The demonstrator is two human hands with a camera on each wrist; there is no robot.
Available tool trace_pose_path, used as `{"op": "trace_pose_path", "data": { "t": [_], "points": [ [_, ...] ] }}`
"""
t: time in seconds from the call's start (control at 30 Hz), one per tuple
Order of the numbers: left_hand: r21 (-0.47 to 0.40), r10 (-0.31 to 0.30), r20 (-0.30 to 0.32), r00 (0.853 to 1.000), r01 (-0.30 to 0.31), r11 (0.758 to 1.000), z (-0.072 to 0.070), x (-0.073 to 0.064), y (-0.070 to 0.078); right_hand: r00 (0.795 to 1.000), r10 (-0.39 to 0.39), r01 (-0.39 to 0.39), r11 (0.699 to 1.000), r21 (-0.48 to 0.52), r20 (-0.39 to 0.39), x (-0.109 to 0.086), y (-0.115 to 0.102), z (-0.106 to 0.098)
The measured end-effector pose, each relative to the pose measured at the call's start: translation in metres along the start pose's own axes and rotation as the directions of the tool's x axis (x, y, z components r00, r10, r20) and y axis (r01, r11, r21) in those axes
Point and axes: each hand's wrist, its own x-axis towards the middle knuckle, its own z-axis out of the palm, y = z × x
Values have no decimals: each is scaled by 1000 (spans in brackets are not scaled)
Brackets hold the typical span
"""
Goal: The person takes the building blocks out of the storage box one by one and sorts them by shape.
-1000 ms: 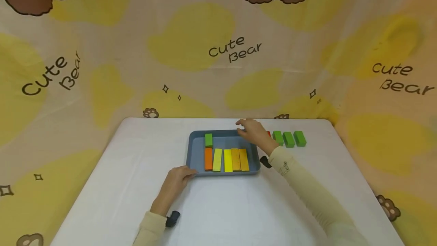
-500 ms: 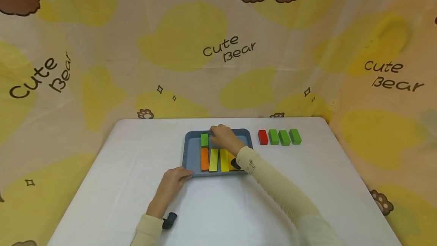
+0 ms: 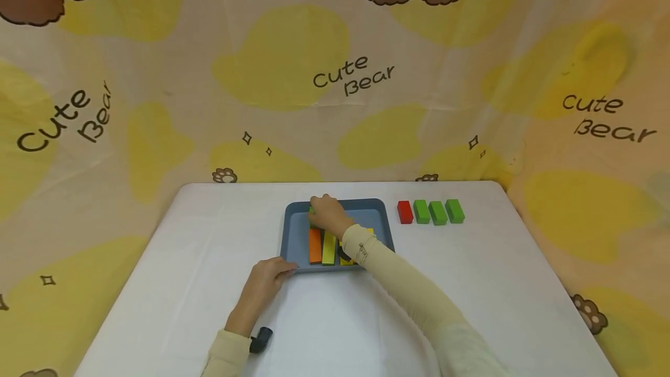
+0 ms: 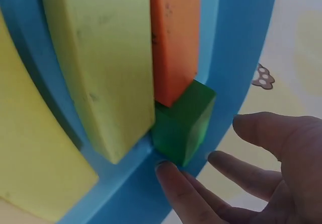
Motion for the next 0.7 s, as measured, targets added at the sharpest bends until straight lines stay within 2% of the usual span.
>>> {"op": "trace_pose_path", "data": {
  "t": [0.2, 0.43, 0.7],
  "points": [
    [-7, -14, 3, 1000, 14, 1000, -2, 0, 2, 1000, 13, -14, 999, -34, -23, 4, 1, 11],
    [-11, -22, 8, 1000, 22, 1000, 1, 1, 2, 998, 41, -42, 999, -29, -51, 3, -1, 14],
    [-18, -30, 8, 1000, 30, 999, 0, 2, 2, 997, 73, -74, 997, -34, -28, 6, -3, 14]
  ]
}}
